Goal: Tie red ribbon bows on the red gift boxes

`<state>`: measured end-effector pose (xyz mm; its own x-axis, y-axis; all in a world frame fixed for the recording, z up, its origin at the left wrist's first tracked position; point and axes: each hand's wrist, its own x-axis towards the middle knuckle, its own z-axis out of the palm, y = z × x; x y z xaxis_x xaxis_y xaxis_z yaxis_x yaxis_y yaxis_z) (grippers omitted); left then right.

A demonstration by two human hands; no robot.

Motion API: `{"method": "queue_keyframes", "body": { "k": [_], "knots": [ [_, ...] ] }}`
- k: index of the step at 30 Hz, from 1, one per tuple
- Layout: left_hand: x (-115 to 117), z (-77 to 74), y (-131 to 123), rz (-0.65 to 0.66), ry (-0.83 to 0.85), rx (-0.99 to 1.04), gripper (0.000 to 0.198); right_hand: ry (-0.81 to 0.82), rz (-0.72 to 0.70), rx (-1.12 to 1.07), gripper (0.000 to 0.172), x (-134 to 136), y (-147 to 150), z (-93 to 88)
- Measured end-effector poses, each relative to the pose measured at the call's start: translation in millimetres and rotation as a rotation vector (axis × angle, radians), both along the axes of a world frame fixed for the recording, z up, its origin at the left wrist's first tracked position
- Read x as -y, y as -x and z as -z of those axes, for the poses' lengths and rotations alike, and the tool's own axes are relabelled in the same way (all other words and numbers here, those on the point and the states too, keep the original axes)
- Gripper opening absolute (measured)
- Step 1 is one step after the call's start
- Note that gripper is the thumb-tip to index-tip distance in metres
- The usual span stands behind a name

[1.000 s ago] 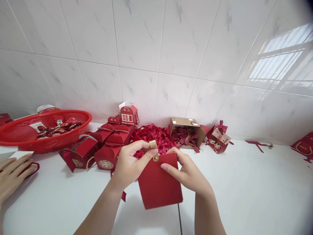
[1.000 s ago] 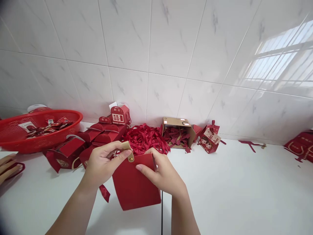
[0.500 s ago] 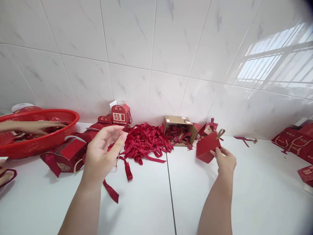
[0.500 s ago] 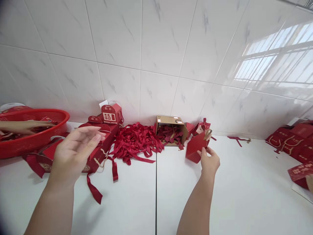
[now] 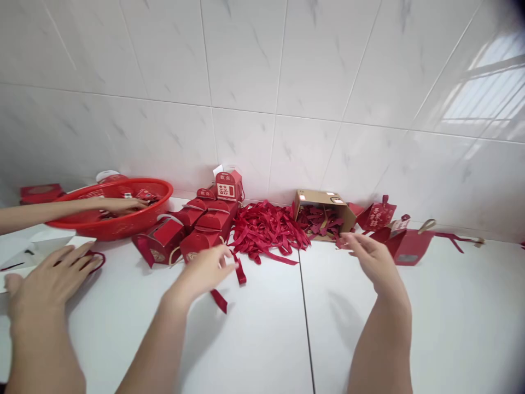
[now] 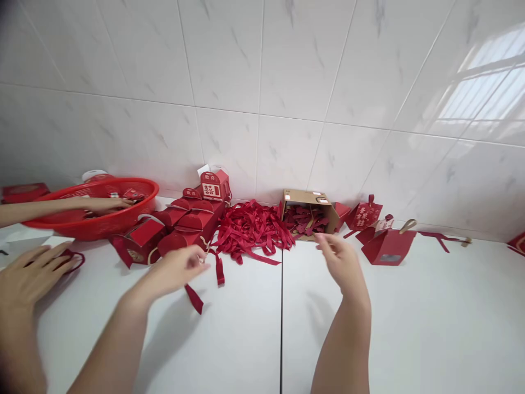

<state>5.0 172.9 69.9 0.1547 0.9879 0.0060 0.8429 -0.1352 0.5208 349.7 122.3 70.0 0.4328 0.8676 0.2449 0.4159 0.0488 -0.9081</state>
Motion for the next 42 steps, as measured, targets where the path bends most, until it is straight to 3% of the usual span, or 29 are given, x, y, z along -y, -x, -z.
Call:
{"method": "queue_keyframes", "body": {
  "k": [3, 6, 8, 12, 15, 20, 25, 30, 33, 35, 38, 42],
  "knots": [
    [5, 51.0, -16, -0.001, 0.074, -0.109, 0.024, 0.114, -0.454, 0.157, 0.036, -2, 52, 0.4],
    [13, 84.4, -31, -0.029, 0.009, -0.12, 0.019, 0.278, -0.735, 0.085, 0.032, -9, 99, 28.1],
    [21, 91.0, -35, 0.006, -0.062, -0.083, 0.018, 0.31, -0.749, 0.035, 0.034, -13, 122, 54.2],
    [42, 83.3, -38, 0.17, -0.167, 0.035, 0.017, 0.295, -0.667, -0.113, 0.049, -9, 144, 94.5],
    [58, 78.2, -42, 0.243, -0.187, 0.089, 0.014, 0.265, -0.619, -0.24, 0.051, 2, 148, 105.9],
    [75, 80.6, -46, 0.267, -0.163, 0.12, 0.016, 0.185, -0.512, -0.47, 0.038, 19, 150, 107.0],
    [86, 84.2, -38, 0.325, -0.045, 0.158, 0.021, -0.008, -0.313, -0.71, 0.03, 26, 113, 91.5],
    [82, 80.1, -4, 0.309, 0.067, 0.243, 0.032, -0.247, -0.037, -0.84, 0.017, 46, 12, 74.8],
    [64, 64.9, 18, 0.093, -0.122, 0.272, 0.022, -0.437, 0.226, -0.916, 0.017, 72, -47, 79.0],
    [45, 51.2, 27, -0.093, -0.278, 0.283, 0.023, -0.467, 0.337, -0.911, 0.02, 90, -72, 84.9],
    [13, 35.6, 31, -0.232, -0.329, 0.276, 0.044, -0.452, 0.371, -0.806, 0.028, 109, -84, 88.9],
    [-16, 34.6, 29, -0.295, -0.289, 0.252, 0.063, -0.324, 0.283, -0.661, 0.015, 121, -63, 81.4]
  ]
}}
